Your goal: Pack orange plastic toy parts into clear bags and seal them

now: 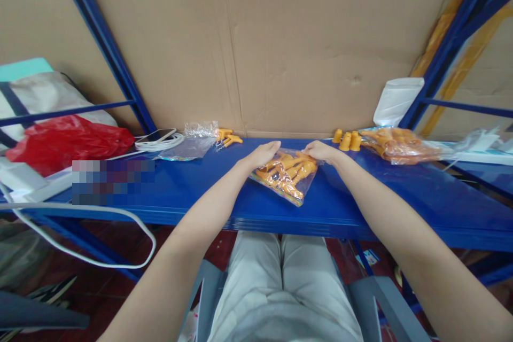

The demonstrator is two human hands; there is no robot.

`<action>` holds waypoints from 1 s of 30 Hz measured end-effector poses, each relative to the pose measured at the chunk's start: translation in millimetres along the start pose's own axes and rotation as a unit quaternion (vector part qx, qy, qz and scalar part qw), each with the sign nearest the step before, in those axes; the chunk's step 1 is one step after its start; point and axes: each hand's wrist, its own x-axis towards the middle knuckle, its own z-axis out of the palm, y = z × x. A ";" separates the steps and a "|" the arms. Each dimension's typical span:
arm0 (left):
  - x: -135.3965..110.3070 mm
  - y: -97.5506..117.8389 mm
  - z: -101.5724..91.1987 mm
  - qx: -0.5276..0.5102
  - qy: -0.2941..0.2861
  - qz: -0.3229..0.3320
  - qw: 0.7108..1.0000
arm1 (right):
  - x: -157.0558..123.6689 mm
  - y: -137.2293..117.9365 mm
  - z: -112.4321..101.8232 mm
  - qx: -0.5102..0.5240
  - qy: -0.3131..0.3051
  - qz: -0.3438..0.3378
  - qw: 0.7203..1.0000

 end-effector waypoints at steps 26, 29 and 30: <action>5.1 4.0 3.8 0.107 -0.042 0.042 0.993 | -0.7 -7.1 8.1 0.067 0.010 -0.040 0.997; 6.0 6.4 7.5 0.115 -0.018 0.033 0.993 | -1.3 -6.3 8.1 0.062 0.019 0.033 0.997; 6.3 6.9 8.4 0.114 -0.012 0.030 0.993 | -2.3 -6.6 8.1 0.079 0.010 0.049 0.996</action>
